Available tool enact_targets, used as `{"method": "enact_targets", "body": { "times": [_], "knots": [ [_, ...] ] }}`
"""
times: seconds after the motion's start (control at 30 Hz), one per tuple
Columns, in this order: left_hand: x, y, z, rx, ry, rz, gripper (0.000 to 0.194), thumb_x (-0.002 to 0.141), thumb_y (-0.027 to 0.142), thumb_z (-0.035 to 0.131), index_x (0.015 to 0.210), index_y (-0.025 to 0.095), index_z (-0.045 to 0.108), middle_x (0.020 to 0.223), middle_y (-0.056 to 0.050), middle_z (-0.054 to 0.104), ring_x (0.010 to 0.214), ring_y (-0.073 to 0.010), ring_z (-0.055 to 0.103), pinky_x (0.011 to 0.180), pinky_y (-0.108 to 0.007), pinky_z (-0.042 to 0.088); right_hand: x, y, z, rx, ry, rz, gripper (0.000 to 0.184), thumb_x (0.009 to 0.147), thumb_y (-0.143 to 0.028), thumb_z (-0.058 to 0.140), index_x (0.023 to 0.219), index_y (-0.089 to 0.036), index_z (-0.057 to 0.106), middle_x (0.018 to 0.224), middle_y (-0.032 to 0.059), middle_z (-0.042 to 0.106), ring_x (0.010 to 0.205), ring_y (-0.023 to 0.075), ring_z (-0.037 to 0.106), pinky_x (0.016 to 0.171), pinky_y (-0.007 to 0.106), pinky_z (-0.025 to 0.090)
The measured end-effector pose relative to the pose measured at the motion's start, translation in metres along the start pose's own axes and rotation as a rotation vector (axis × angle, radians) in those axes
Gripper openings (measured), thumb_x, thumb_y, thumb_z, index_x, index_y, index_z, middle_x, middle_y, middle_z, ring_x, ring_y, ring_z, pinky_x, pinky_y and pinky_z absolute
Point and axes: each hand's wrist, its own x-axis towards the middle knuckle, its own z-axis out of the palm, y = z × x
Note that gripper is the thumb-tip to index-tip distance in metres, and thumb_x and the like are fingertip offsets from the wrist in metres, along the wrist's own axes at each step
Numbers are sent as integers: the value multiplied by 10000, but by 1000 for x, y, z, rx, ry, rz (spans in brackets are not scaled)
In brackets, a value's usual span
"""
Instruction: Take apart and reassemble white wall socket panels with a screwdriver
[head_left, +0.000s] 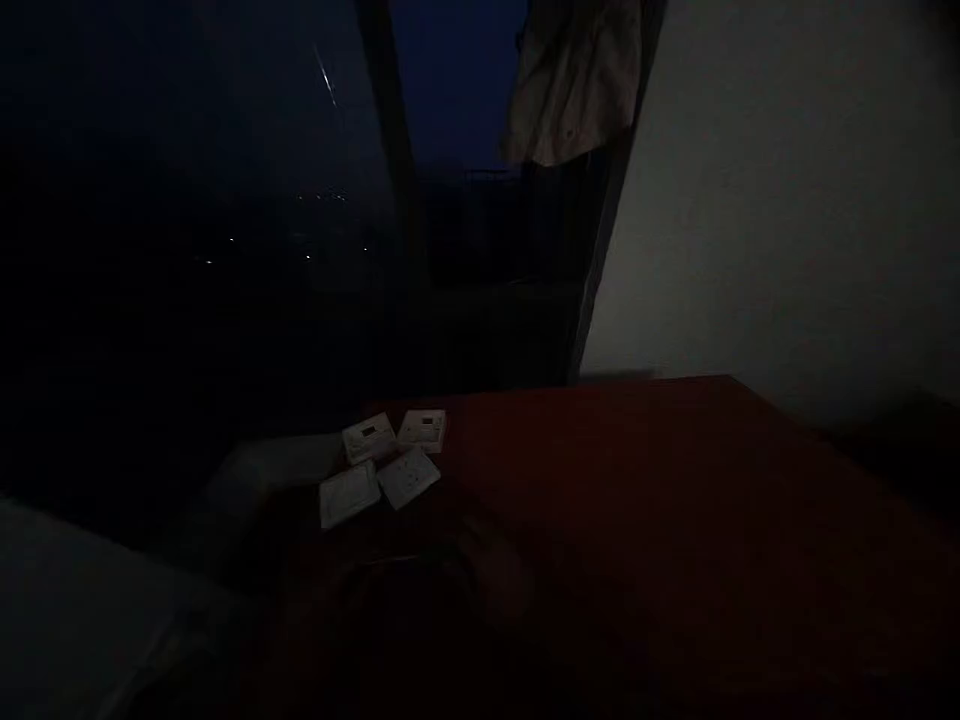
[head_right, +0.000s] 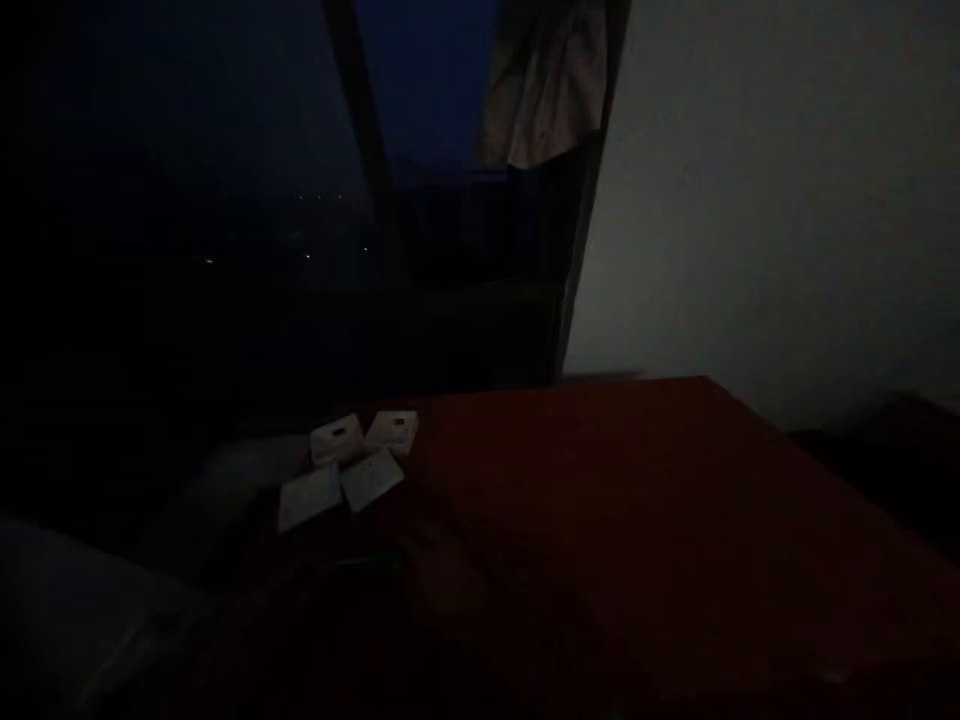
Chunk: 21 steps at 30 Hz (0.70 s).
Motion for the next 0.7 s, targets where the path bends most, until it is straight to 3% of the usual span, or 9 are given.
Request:
{"method": "enact_targets", "body": {
  "times": [0.17, 0.23, 0.3, 0.4, 0.47, 0.57, 0.63, 0.7],
  "knots": [
    [11, 5, 7, -24, -44, 34, 266, 928, 335, 540, 1135, 175, 586, 1167, -75, 599, 975, -199, 611, 838, -393, 528, -20, 14, -24, -10, 41, 20, 287, 923, -280, 446, 1160, -201, 585, 1194, 84, 610, 1115, 220, 545, 962, 340, 419],
    [22, 10, 14, -38, -80, 64, 208, 916, 336, 553, 1047, 196, 634, 1093, -49, 643, 942, -186, 626, 839, -368, 527, -27, 15, -37, -11, 3, 37, 289, 912, -298, 465, 1169, -225, 577, 1151, 65, 630, 1028, 204, 585, 893, 310, 447],
    [35, 18, 22, -52, -110, 97, 128, 885, 321, 579, 911, 256, 685, 977, 2, 692, 906, -174, 643, 840, -312, 522, -33, 16, -48, -55, -37, 85, 366, 897, -379, 499, 1234, -244, 547, 1172, 73, 630, 1000, 220, 600, 855, 315, 450],
    [54, 36, 34, -76, -138, 183, 122, 862, 295, 581, 872, 271, 700, 942, 25, 710, 896, -168, 650, 843, -286, 507, -38, 24, -56, -82, -57, 143, 332, 928, -412, 427, 1138, -229, 607, 1047, 80, 677, 896, 220, 629, 781, 310, 449],
    [67, 46, 39, -97, -145, 252, 122, 856, 304, 584, 876, 259, 696, 938, 20, 710, 892, -164, 649, 838, -286, 501, -40, 33, -56, -1, -8, 159, 312, 941, -402, 397, 1033, -226, 637, 978, 60, 690, 849, 200, 634, 758, 288, 445],
    [90, 49, 43, -130, -95, 248, 181, 854, 305, 582, 1012, 254, 654, 1003, 7, 698, 916, -161, 647, 811, -274, 511, -44, 51, -53, 165, 137, 213, 298, 920, -435, 433, 954, -226, 643, 916, 35, 693, 792, 178, 627, 737, 264, 449],
    [108, 40, 42, -63, -30, 216, 284, 870, 323, 559, 1143, 252, 593, 1054, -4, 682, 929, -160, 643, 809, -273, 515, -46, 63, -50, 206, 231, 276, 347, 924, -464, 404, 947, -208, 636, 908, 50, 687, 786, 184, 621, 732, 272, 456],
    [128, 24, 39, 160, 53, 179, 307, 901, 321, 496, 1192, 249, 562, 1089, -12, 671, 919, -157, 643, 825, -274, 507, -47, 72, -46, 222, 309, 338, 405, 928, -494, 364, 935, -187, 629, 888, 65, 683, 781, 195, 616, 719, 282, 466]
  ]
}}
